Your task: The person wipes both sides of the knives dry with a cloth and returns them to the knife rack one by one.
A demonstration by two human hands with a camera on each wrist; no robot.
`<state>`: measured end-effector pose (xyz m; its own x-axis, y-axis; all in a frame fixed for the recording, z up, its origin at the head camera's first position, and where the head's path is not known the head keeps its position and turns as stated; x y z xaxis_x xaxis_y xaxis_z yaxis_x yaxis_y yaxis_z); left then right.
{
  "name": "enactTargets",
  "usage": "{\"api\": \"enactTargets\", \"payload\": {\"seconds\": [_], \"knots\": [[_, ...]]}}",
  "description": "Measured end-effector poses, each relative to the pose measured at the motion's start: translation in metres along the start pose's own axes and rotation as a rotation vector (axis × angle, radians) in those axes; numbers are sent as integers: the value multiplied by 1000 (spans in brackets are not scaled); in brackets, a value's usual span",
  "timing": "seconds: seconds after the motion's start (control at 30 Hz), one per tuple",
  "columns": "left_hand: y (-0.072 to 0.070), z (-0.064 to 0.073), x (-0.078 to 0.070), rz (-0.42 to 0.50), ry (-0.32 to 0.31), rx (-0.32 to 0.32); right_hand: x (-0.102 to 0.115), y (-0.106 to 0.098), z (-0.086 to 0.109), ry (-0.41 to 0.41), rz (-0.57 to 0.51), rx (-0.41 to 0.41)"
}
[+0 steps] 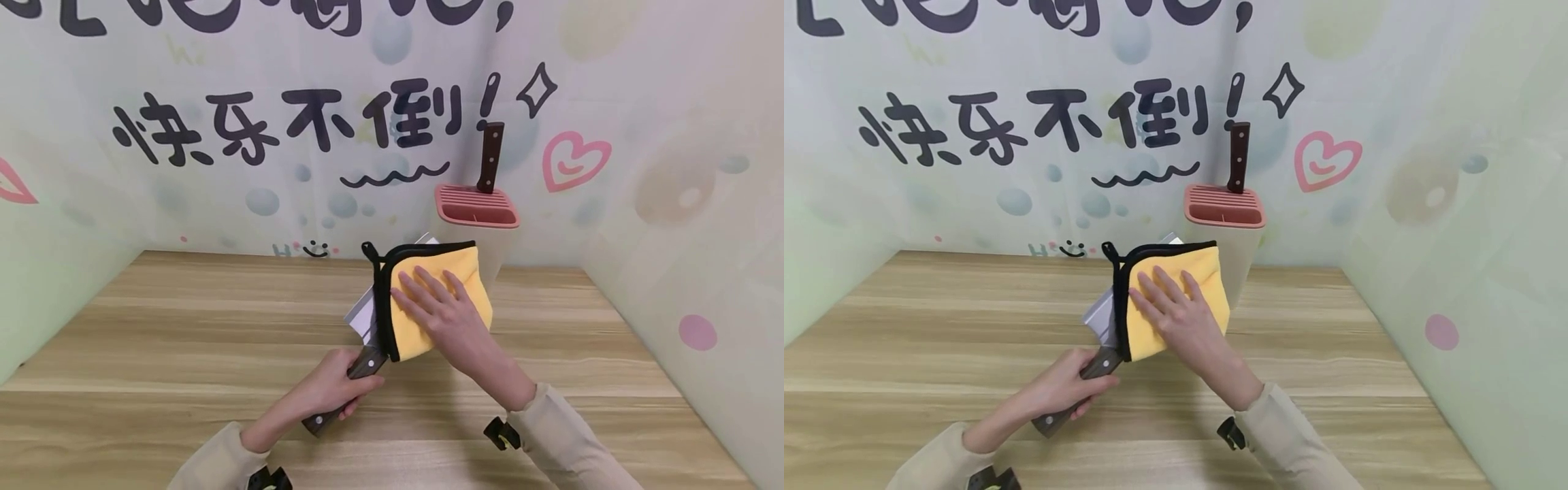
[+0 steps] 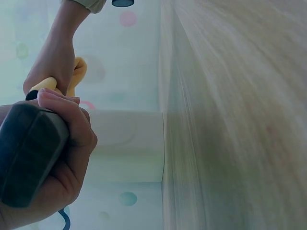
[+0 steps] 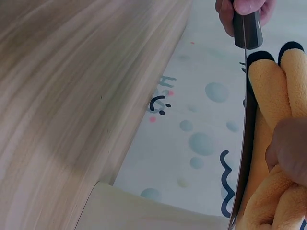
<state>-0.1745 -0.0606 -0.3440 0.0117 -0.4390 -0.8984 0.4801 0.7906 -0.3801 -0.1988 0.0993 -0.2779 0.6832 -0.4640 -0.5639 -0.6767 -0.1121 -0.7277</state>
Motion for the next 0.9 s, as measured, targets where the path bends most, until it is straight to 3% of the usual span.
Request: {"api": "enactTargets", "payload": {"seconds": [0.23,0.67,0.9], "knots": [[-1,-2,-2,-34,37,-9,6,-1,-2,-88,33,-1],[0,-3,-3,-55,40,17,10,-4,-6,-209,-10,-32],[1,-1,-3,-83,31,16,17,-7,-9,-270,20,-6]]}}
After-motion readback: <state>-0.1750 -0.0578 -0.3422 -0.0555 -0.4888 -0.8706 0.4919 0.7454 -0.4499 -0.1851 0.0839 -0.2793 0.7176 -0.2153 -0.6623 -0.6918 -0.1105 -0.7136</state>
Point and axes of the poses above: each hand's wrist, its own z-axis away from the middle knuckle, its own y-axis out of the palm, x = y × z, the point moved 4 cm from there along -z, towards the middle knuckle, and after that the axes turned 14 degrees about -y, right-handed, at the moved point
